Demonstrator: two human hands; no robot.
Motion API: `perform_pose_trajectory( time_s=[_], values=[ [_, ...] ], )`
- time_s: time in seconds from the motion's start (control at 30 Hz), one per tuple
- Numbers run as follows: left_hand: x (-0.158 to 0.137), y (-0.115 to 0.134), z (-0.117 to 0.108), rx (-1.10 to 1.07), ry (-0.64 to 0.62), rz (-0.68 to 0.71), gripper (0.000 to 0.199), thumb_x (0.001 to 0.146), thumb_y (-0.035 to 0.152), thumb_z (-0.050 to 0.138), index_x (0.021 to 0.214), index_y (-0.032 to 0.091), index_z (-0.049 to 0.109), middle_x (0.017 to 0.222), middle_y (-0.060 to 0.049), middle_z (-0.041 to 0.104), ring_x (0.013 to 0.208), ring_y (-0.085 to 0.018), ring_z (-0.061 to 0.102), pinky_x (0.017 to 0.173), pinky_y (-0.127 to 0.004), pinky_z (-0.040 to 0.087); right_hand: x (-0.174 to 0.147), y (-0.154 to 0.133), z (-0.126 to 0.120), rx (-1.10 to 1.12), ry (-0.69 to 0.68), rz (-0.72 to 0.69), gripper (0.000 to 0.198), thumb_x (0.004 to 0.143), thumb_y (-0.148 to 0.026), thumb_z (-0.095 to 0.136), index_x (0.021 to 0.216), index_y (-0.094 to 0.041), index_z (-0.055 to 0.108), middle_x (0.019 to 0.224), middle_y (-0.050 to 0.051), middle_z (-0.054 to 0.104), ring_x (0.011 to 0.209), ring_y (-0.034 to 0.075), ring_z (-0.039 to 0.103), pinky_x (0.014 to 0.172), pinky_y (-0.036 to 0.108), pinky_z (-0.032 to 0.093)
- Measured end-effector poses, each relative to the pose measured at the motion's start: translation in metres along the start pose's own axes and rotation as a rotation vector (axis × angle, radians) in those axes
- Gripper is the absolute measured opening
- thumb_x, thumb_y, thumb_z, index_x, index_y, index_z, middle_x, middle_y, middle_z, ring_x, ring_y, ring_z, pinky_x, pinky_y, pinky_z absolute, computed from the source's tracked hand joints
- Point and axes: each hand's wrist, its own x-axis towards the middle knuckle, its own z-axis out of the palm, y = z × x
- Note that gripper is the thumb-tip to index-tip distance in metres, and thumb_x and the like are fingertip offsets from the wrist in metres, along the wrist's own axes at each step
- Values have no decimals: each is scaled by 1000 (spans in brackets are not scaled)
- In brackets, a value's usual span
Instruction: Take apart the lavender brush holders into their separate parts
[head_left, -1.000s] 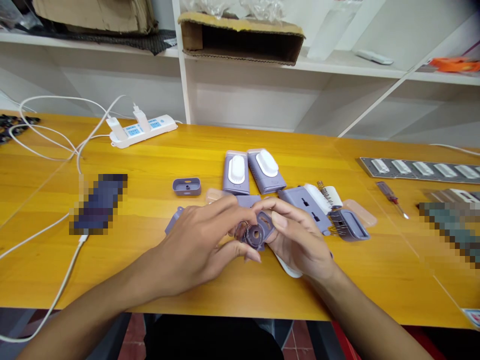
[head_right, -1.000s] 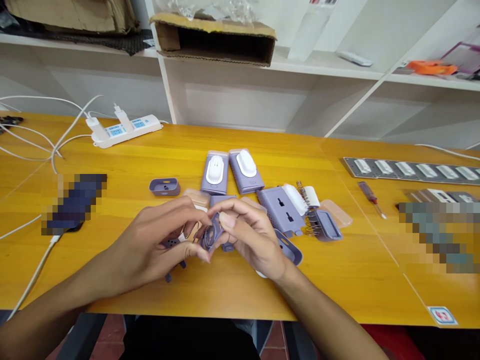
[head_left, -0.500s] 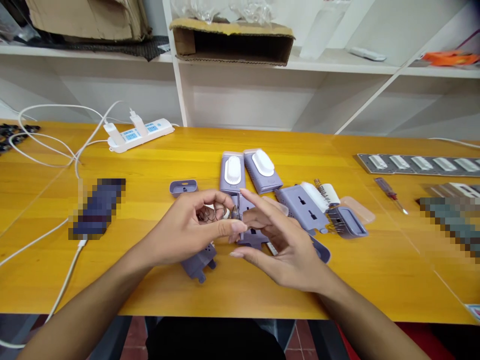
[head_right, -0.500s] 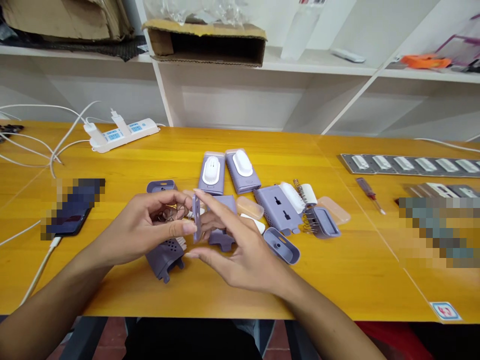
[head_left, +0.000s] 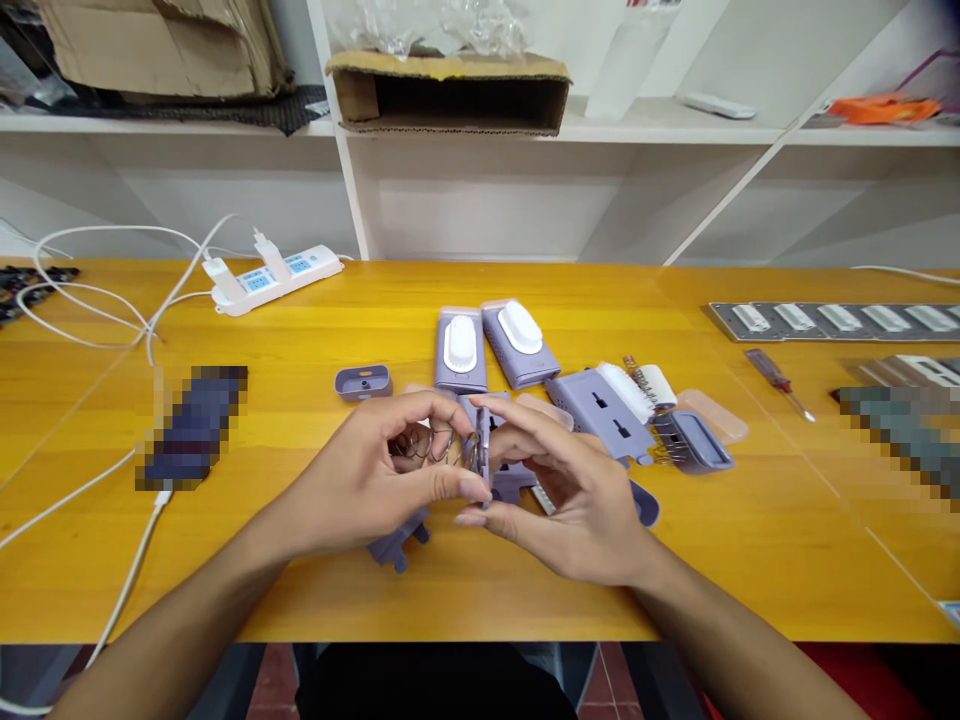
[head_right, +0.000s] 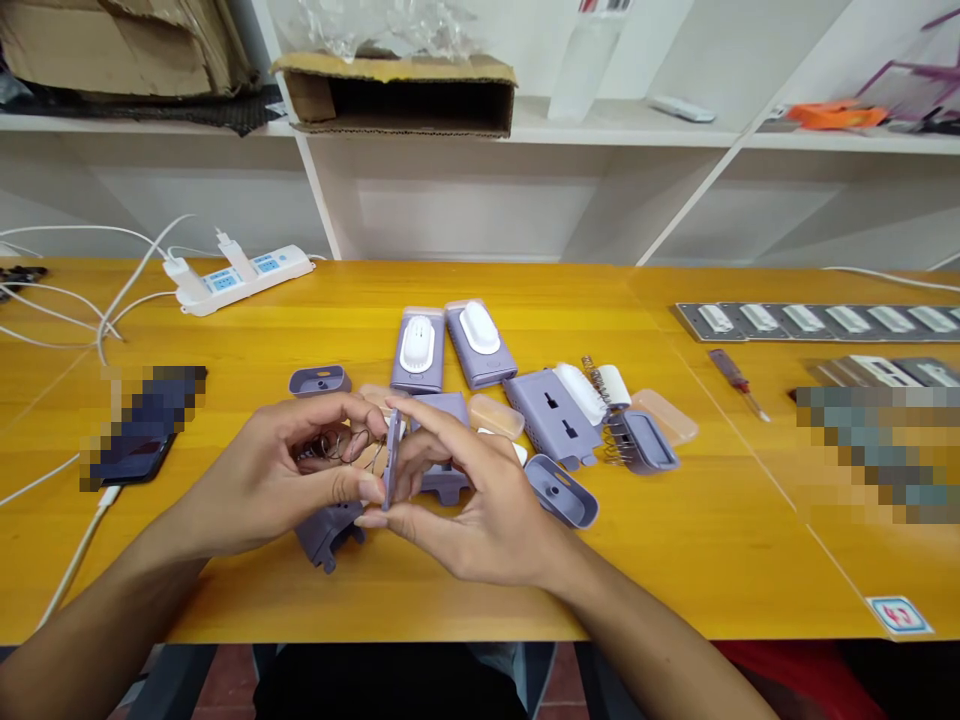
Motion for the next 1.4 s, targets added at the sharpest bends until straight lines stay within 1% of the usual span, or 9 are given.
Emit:
perform_pose_trajectory(
  time_s=[0.23, 0.43, 0.6, 0.77, 0.93, 1.03, 1.13, 1.3, 1.4],
  values=[
    [1, 3, 1, 52, 8, 57, 26, 84, 20, 92, 103, 17, 75, 80, 7, 55, 62, -6, 43, 53, -18, 35, 2, -2, 1, 103, 23, 11, 86, 85, -16, 98, 161, -36, 62, 92, -2, 78, 76, 17, 75, 78, 34, 71],
    [1, -1, 1, 100, 1, 140, 27, 86, 20, 92, 107, 19, 75, 83, 6, 57, 66, -7, 49, 59, -19, 43, 2, -1, 0, 143, 41, 23, 84, 82, -20, 101, 157, -34, 66, 89, -2, 79, 72, 16, 75, 72, 32, 70],
    [0, -2, 1, 154, 14, 221, 27, 86, 18, 92, 107, 18, 75, 82, 6, 57, 66, -7, 50, 57, -17, 41, 2, -1, -1, 141, 39, 46, 81, 82, -21, 101, 154, -33, 68, 88, -2, 79, 71, 16, 75, 68, 31, 69],
    [0, -2, 1, 207, 20, 256, 27, 87, 19, 92, 108, 18, 75, 82, 6, 58, 69, -8, 53, 58, -18, 42, 2, -1, -3, 102, 46, 60, 78, 81, -26, 103, 152, -28, 70, 87, 0, 80, 74, 17, 78, 71, 33, 69],
    [0, -4, -1, 248, 15, 290, 27, 88, 20, 93, 108, 18, 75, 83, 6, 59, 70, -9, 54, 60, -18, 43, 1, 1, -4, 100, 54, 61, 77, 78, -31, 106, 147, -27, 72, 86, -1, 81, 74, 17, 78, 69, 31, 68],
    [0, -4, -2, 262, 1, 294, 26, 89, 19, 92, 108, 17, 75, 85, 6, 60, 72, -8, 54, 64, -18, 45, 3, -1, -5, 118, 41, 77, 74, 79, -29, 105, 146, -26, 72, 85, -1, 81, 74, 16, 78, 69, 31, 69],
    [0, -4, -2, 269, -9, 269, 24, 91, 22, 90, 109, 16, 75, 86, 5, 61, 73, -9, 55, 63, -19, 45, 4, -4, -5, 128, 27, 101, 73, 80, -24, 104, 146, -27, 72, 86, -2, 81, 74, 15, 78, 70, 29, 68],
    [0, -3, 0, 263, 0, 260, 20, 93, 21, 88, 105, 17, 73, 82, 7, 56, 70, -8, 51, 60, -18, 42, 6, -8, -4, 170, -2, 110, 77, 83, -19, 100, 152, -28, 67, 89, -1, 81, 75, 16, 78, 74, 32, 70],
    [1, -2, 0, 251, 2, 265, 20, 93, 19, 87, 105, 17, 72, 82, 7, 56, 68, -7, 50, 58, -18, 41, 5, -7, -5, 189, -17, 107, 82, 85, -15, 99, 156, -33, 64, 94, -2, 81, 81, 16, 78, 79, 34, 70]
  ],
)
